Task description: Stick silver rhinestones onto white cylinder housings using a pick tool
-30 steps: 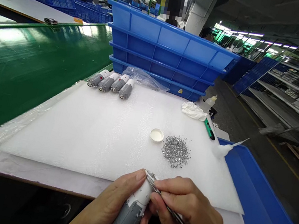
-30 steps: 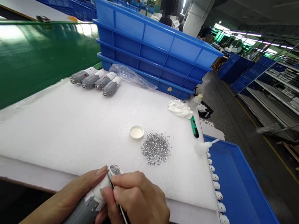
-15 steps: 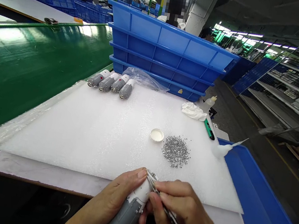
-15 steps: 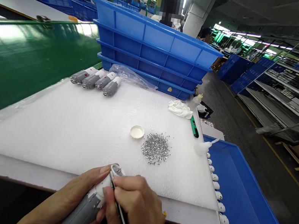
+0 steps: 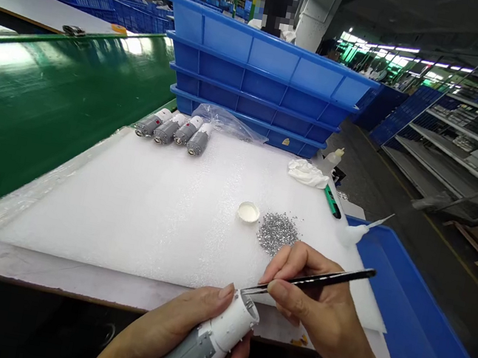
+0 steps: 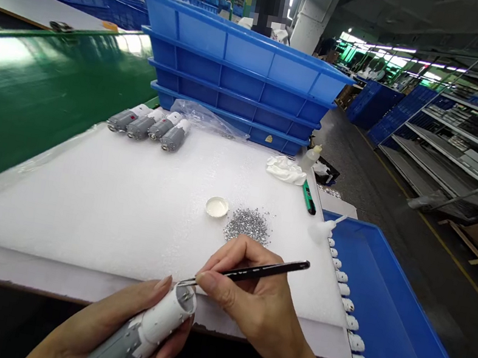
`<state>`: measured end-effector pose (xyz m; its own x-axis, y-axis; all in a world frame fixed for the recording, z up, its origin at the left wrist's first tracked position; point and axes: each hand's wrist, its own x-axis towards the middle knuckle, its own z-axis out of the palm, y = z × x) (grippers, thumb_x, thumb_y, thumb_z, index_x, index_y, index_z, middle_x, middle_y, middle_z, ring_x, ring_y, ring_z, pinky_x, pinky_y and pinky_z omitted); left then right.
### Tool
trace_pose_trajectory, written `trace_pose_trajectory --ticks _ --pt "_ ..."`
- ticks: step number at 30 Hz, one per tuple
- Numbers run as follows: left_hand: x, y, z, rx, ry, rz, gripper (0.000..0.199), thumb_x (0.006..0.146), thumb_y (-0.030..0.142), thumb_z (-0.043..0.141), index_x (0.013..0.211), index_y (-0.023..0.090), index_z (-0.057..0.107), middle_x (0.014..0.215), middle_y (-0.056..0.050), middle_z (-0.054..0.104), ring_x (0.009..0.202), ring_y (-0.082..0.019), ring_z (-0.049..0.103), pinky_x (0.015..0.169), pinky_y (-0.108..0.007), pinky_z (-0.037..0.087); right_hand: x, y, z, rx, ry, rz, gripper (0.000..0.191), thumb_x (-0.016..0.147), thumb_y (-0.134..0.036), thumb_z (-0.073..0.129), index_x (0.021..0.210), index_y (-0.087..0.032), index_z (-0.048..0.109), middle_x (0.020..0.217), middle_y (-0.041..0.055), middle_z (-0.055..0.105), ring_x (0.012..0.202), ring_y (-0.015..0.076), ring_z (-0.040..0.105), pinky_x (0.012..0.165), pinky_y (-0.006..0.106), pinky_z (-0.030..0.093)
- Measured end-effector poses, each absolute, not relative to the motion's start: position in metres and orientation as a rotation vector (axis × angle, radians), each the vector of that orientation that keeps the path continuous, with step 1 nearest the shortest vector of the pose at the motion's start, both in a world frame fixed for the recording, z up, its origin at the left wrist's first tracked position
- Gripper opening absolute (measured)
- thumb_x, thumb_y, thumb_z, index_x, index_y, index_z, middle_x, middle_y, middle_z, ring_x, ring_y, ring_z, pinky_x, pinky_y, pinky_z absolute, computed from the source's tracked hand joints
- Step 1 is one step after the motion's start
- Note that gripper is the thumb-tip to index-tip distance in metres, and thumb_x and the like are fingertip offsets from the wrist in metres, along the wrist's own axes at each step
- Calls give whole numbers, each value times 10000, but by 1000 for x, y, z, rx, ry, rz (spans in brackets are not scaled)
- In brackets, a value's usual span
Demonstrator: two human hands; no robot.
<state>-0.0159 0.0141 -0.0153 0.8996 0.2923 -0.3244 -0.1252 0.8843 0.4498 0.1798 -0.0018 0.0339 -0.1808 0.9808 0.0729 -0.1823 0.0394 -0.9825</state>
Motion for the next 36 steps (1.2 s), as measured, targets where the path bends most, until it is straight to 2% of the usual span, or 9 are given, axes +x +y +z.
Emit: trace_pose_trajectory --ticks 4,10,16,27,32,36 --pt "-14 15 -16 482 384 167 654 845 672 512 644 74 686 431 -52 582 227 -90 408 190 -197 292 182 4 32 -889 -1252 1459 160 857 -200 754 788 -190 611 831 3 676 498 25 398 440 176 304" --pt "-12 17 -16 518 381 160 645 848 657 509 611 82 683 434 -57 581 234 -88 391 186 -201 256 188 11 36 -881 -1318 1519 147 842 -185 764 787 -181 627 825 14 684 550 53 489 467 185 356" --pt "-14 18 -9 519 385 183 499 872 568 562 708 111 677 511 -48 624 295 -82 457 235 -152 294 189 16 46 -903 -1462 1496 181 821 -177 773 746 -173 608 789 17 695 671 108 599 595 228 460" --pt "-17 16 -12 567 421 216 363 929 506 531 905 154 619 603 -28 643 341 -68 527 313 -121 369 192 16 51 -836 -1726 1261 179 807 -62 743 719 -162 623 774 14 705 658 101 631 595 213 477" --pt "-17 19 -10 594 444 221 424 910 548 544 807 143 611 578 -38 626 340 -89 524 296 -149 376 193 20 50 -861 -1632 1335 173 821 -118 744 725 -171 610 759 16 691 652 107 609 591 228 471" --pt "-18 19 -8 622 535 301 557 932 628 436 759 130 615 547 -31 599 355 -83 515 327 -156 392 202 20 46 -833 -1433 1340 138 839 -173 748 792 -189 619 819 20 683 648 106 587 538 217 442"
